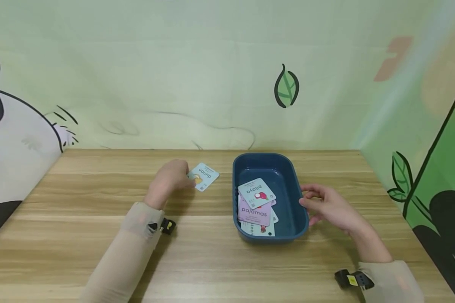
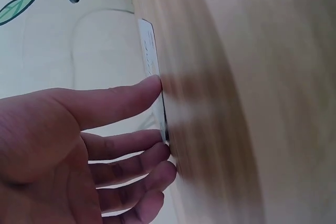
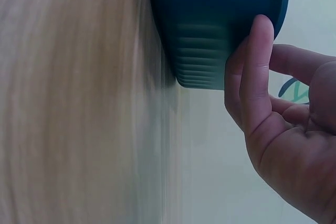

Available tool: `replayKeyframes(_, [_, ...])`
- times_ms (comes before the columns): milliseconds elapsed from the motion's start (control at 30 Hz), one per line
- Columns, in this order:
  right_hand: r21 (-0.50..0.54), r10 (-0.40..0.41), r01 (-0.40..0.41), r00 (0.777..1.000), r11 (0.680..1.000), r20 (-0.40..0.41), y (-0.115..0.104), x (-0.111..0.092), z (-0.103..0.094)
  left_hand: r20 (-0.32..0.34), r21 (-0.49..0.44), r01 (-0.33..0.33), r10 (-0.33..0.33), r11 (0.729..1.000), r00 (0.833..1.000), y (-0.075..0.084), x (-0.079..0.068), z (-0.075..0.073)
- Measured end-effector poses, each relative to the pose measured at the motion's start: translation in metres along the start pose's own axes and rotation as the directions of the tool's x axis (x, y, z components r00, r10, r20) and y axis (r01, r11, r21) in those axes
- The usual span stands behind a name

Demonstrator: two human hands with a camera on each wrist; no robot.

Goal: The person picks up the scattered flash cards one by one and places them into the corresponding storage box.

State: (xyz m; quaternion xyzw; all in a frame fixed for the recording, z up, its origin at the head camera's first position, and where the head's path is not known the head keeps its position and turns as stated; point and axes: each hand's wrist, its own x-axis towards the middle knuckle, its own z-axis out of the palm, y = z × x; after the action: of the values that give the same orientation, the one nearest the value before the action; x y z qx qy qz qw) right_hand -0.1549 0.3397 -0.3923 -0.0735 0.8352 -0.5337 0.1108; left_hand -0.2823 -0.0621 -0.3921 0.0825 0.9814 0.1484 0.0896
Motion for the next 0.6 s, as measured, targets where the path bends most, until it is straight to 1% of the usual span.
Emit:
replayKeyframes(167, [0.003, 0.008, -0.008, 1.0, 1.0, -0.006, 0.0002, -0.0002, -0.0001, 0.005, -0.034, 0.005, -0.005, 0.999, 1.0, -0.0012, 0.0007, 0.0002])
replayKeyframes(367, [0.005, 0.013, -0.013, 1.0, 1.0, -0.007, -0.001, -0.0007, 0.0001, 0.006, -0.041, 0.005, -0.005, 0.999, 1.0, -0.0016, 0.0, -0.0003])
replayKeyframes(600, [0.006, 0.011, -0.011, 1.0, 1.0, 0.0, -0.0027, 0.0, 0.0003, 0.011, -0.08, 0.013, -0.012, 0.997, 1.0, -0.0052, -0.0013, -0.0014])
